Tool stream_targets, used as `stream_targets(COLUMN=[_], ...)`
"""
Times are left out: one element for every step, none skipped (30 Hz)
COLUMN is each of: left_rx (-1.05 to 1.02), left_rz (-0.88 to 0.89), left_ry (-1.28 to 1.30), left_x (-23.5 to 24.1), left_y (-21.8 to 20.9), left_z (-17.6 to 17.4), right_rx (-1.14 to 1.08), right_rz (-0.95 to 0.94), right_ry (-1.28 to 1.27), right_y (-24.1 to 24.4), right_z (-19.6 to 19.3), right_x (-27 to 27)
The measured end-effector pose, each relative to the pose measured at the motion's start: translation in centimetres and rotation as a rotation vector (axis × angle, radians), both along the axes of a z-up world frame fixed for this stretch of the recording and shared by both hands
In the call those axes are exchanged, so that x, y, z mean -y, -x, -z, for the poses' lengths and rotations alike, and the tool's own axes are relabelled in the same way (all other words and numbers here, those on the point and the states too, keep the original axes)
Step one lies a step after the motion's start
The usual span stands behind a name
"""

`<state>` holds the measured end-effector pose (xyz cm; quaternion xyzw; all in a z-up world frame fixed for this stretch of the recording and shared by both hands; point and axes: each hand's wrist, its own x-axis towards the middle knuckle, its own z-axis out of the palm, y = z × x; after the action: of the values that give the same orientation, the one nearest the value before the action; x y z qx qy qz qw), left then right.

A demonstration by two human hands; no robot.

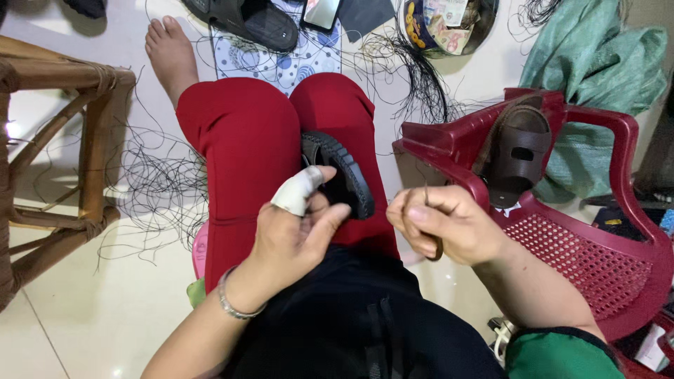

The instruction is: The person sits on the floor and sews a black slipper using a needle and thread. They repeatedly push the needle through the sole and pull the thread to stitch the slipper together.

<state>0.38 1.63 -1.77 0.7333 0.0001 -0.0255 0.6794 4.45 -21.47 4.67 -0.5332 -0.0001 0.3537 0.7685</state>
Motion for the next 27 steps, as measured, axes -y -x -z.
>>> stream_targets(left_rx=[-0.004, 0.140, 0.283, 0.299, 0.364, 0.416, 0.418, 0.474, 0.530, 0.525, 0.559, 0.600, 0.602, 0.658, 0.713, 0.713, 0.711, 0.710, 0.712, 0.584, 0.456, 0.453, 0.224, -0.002, -0.001, -0.101, -0.200], left_rz=[-0.003, 0.091, 0.186, 0.181, 0.167, 0.165, 0.171, 0.145, 0.119, 0.118, 0.097, 0.073, 0.069, 0.047, 0.024, 0.027, -0.019, -0.065, -0.061, -0.069, -0.076, -0.073, -0.018, 0.034, 0.032, 0.077, 0.122], left_ry=[0.002, -0.123, -0.248, -0.257, -0.301, -0.334, -0.332, -0.300, -0.268, -0.266, -0.264, -0.268, -0.272, -0.301, -0.330, -0.328, -0.327, -0.328, -0.327, -0.316, -0.306, -0.307, -0.084, 0.135, 0.132, 0.080, 0.029], left_x=[0.0, -0.1, -0.2, 0.3, 0.8, 1.5, 1.8, 2.3, 2.7, 3.1, 3.4, 3.6, 3.8, 4.1, 4.4, 4.5, 4.6, 4.7, 4.2, 3.6, 3.1, 2.0, 0.9, -0.2, -0.4, -0.6, -0.9], left_y=[-0.4, -0.9, -1.3, -1.6, -1.9, -1.8, -2.2, -2.4, -2.6, -2.7, -2.9, -3.3, -3.4, -3.5, -3.6, -3.6, -3.6, -3.6, -3.6, -3.6, -3.6, -3.5, -3.4, -3.4, -2.9, -2.5, -2.2], left_z=[-0.6, -1.2, -1.9, -1.6, -1.3, -1.0, -0.5, -0.1, 0.4, 0.6, 0.6, 0.8, 1.3, 1.8, 2.4, 2.6, 2.7, 2.9, 3.1, 3.3, 3.5, 2.6, 1.7, 0.8, 0.5, 0.1, -0.3], right_rx=[-0.004, 0.020, 0.044, 0.061, 0.041, 0.004, 0.005, -0.043, -0.090, -0.094, -0.155, -0.210, -0.207, -0.248, -0.288, -0.288, -0.268, -0.246, -0.245, -0.221, -0.196, -0.200, -0.102, 0.000, 0.000, 0.131, 0.262], right_rz=[-0.003, 0.003, 0.009, 0.005, 0.042, 0.088, 0.094, 0.138, 0.182, 0.181, 0.225, 0.265, 0.260, 0.276, 0.291, 0.294, 0.286, 0.278, 0.282, 0.288, 0.295, 0.297, 0.260, 0.220, 0.219, 0.167, 0.116], right_ry=[0.002, 0.058, 0.115, 0.108, 0.110, 0.120, 0.120, 0.115, 0.110, 0.112, 0.096, 0.074, 0.071, 0.030, -0.012, -0.012, -0.029, -0.047, -0.049, -0.038, -0.026, -0.028, 0.028, 0.081, 0.077, 0.178, 0.278], right_y=[-0.2, -0.4, -0.6, -0.7, -0.9, -0.5, -1.0, -1.2, -1.4, -1.2, -1.0, -1.0, -0.7, -0.2, 0.3, 0.4, 0.5, 0.5, 0.5, 0.6, 0.6, 0.7, 0.7, 0.6, 0.7, 0.6, 0.6], right_z=[0.2, 0.4, 0.4, 1.0, 1.6, 2.0, 2.4, 2.8, 3.3, 3.8, 4.3, 4.9, 5.6, 6.4, 7.1, 7.1, 7.1, 7.1, 6.7, 6.2, 5.9, 5.6, 5.2, 5.0, 4.5, 3.9, 3.4], right_x=[0.3, 0.5, 0.7, 0.6, 0.6, 0.8, 0.8, 0.8, 0.8, 0.9, 0.9, 0.9, 1.1, 1.4, 1.8, 1.7, 1.6, 1.4, 1.2, 1.0, 0.8, 0.7, 0.6, 0.5, 0.2, 0.0, -0.3])
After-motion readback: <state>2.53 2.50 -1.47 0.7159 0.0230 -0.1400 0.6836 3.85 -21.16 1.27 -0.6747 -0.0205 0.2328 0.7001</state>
